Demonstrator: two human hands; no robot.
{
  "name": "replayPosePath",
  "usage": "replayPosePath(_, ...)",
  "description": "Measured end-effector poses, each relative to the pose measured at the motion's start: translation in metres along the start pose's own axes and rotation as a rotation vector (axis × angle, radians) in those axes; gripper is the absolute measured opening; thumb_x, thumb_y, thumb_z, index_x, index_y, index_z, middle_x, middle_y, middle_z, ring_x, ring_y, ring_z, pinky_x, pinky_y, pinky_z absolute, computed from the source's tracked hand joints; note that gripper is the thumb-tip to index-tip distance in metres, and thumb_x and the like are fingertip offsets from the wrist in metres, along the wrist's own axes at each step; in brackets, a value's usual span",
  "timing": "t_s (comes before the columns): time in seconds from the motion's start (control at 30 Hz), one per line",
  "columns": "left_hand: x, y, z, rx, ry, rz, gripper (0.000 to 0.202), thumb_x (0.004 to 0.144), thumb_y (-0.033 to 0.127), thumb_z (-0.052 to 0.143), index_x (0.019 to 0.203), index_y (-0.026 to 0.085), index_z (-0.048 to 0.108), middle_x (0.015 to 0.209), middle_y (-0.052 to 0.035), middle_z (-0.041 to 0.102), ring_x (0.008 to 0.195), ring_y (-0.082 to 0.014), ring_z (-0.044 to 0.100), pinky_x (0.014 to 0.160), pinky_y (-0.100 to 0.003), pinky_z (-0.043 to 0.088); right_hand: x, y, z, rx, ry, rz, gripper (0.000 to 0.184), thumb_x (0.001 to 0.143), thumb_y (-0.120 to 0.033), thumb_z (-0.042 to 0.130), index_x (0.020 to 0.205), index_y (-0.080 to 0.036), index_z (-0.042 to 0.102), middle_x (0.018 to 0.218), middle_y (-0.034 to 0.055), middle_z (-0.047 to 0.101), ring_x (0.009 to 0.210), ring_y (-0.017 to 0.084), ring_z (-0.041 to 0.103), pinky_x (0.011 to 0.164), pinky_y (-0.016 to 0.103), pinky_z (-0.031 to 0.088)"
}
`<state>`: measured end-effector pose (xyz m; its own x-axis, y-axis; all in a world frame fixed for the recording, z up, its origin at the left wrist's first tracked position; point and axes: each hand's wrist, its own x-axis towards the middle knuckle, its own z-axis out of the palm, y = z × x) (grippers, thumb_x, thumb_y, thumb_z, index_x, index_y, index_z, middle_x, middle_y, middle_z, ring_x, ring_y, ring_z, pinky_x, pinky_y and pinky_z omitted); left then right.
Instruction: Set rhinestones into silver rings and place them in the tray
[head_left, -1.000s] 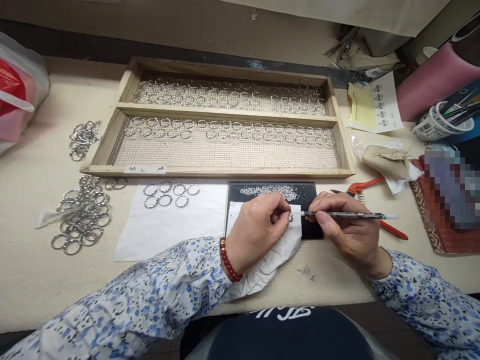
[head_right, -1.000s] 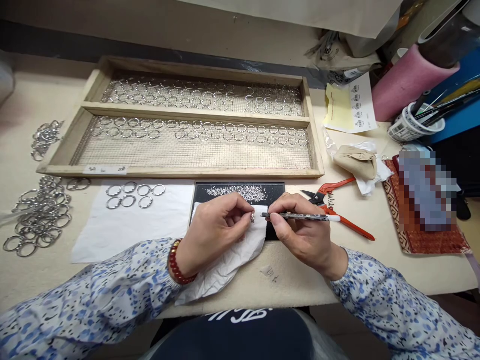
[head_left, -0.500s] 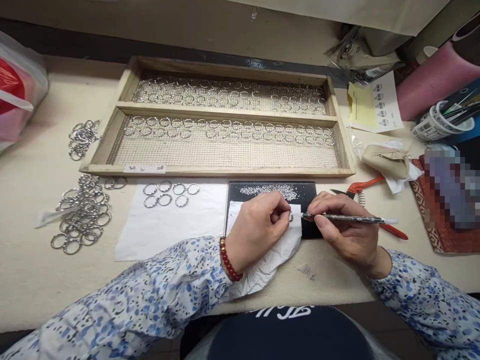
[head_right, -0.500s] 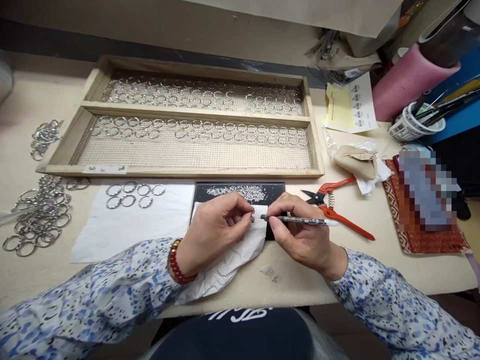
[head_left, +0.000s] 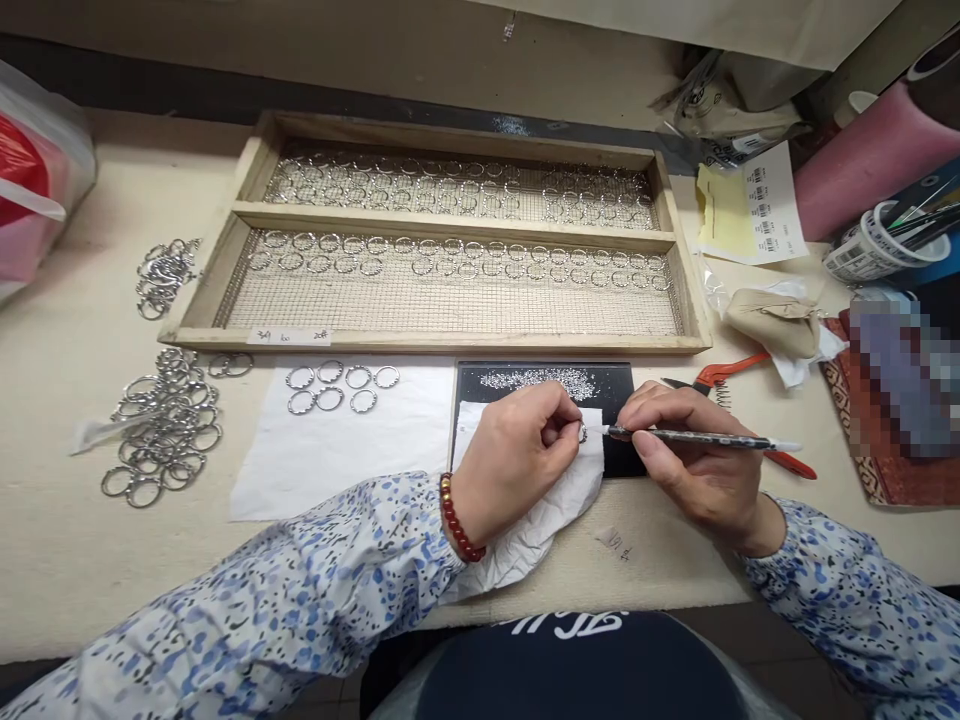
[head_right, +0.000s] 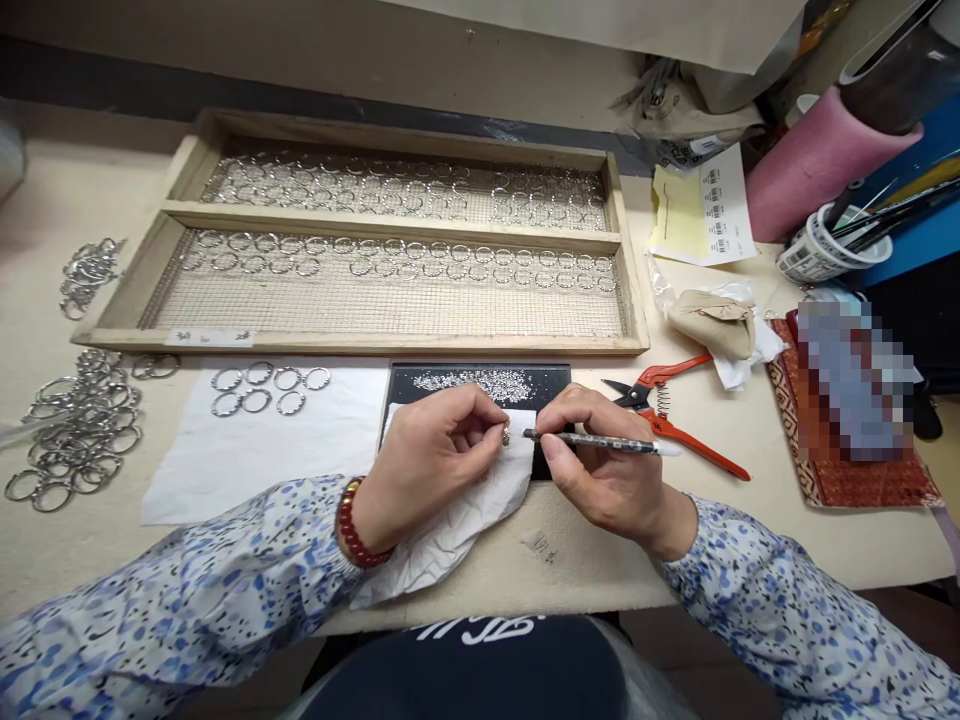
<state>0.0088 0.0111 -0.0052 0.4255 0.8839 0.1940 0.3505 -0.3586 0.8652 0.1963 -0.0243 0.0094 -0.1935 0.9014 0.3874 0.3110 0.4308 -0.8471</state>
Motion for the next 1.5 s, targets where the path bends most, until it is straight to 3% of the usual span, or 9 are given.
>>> replayPosePath(1.1, -0.0004, 0.0005, 0.0002, 0.014, 0.002, -0.008, 0.015, 0.075, 0.001, 0.059, 0.075, 0.016, 0.060, 0.063, 0.0027, 0.059, 0.057, -0.0099, 0.053, 0.050, -0.020, 0.043, 0.0011, -0.0017, 0.0008, -0.002, 0.007, 0.013, 0.015, 0.084, -0.009, 0.058, 0.092, -0.021, 0.063, 0.082, 0.0033, 0.065, 0.077, 0.019, 0.064, 0.071, 0.038, 0.052)
replayPosePath(1.5, -0.0009, 0.0025, 0.0008, 0.013, 0.010, -0.006, 0.014, 0.075, 0.002, 0.058, 0.073, 0.015, 0.058, 0.065, 0.0013, 0.060, 0.057, -0.0097, 0.052, 0.049, -0.020, 0.042, 0.0013, -0.0029, -0.0004, -0.100, -0.062, -0.099, 0.021, 0.079, -0.004, 0.059, 0.093, -0.020, 0.062, 0.082, 0.0046, 0.066, 0.073, 0.019, 0.063, 0.068, 0.037, 0.054)
